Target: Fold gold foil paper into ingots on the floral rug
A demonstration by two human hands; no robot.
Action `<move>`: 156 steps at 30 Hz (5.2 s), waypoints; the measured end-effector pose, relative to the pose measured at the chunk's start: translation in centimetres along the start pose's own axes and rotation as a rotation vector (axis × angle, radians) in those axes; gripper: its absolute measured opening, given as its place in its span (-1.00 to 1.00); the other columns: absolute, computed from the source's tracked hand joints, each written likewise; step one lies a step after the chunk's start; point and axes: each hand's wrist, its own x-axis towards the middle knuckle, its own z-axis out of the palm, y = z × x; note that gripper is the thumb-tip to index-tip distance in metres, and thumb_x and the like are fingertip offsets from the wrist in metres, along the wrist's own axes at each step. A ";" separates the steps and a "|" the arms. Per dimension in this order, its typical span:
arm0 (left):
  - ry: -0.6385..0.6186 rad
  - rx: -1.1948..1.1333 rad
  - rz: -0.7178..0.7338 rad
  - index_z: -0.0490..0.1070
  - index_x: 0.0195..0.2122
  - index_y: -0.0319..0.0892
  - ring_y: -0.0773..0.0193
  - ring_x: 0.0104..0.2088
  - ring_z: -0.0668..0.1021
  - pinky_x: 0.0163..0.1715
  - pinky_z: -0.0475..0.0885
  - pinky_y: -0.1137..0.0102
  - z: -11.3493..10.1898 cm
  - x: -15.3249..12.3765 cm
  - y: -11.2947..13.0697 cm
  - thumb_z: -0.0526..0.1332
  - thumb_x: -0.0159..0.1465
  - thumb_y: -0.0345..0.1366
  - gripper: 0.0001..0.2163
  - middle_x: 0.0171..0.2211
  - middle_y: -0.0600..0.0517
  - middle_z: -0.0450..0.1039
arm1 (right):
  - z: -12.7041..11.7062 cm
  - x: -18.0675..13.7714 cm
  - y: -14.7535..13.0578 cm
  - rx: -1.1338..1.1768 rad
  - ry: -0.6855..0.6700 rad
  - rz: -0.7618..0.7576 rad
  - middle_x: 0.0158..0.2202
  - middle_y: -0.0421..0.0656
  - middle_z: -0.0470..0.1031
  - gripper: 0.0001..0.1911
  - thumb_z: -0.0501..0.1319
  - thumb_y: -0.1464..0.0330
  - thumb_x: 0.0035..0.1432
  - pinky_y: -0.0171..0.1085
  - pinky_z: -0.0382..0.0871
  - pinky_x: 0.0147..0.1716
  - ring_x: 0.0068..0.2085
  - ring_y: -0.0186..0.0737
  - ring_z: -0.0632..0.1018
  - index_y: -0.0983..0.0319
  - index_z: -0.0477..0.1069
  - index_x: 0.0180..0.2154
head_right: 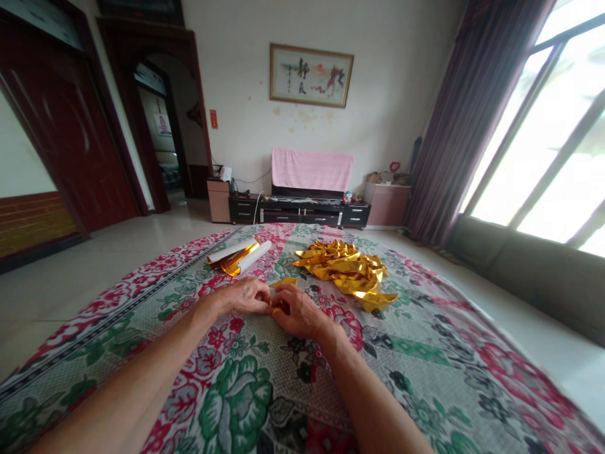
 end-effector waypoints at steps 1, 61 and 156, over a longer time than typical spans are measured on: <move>-0.007 -0.003 -0.008 0.49 -0.40 -0.22 0.41 -0.56 0.36 -0.62 0.11 0.55 0.0 0.0 0.0 0.20 -0.03 -0.12 -0.72 -0.58 0.11 0.37 | 0.0 0.0 0.0 0.002 0.001 0.002 -0.15 -0.06 0.41 -0.86 0.19 0.50 -0.04 -0.21 0.32 -0.16 -0.18 -0.22 0.44 0.24 0.39 -0.34; 0.158 -0.021 -0.135 0.52 -0.40 -0.19 0.33 -0.49 0.46 -0.54 0.25 0.53 0.3 0.3 -0.1 0.12 -0.03 -0.25 -0.76 -0.53 0.06 0.47 | 1.4 0.4 -0.4 -0.059 0.089 0.141 -0.31 -0.13 0.41 -0.88 0.18 0.54 -0.12 -0.28 0.29 -0.23 -0.26 -0.25 0.43 0.25 0.34 -0.46; 0.264 -0.034 0.231 0.45 -0.26 -0.18 0.29 -0.23 0.46 -0.17 0.34 0.44 0.9 1.5 -1.9 0.28 -0.03 -0.36 -0.74 -0.23 0.03 0.44 | -0.9 -1.3 -0.8 -0.028 -0.033 -0.027 -0.22 -0.13 0.43 -0.65 0.02 0.65 -0.03 -0.26 0.32 -0.09 -0.16 -0.30 0.43 0.22 0.37 -0.24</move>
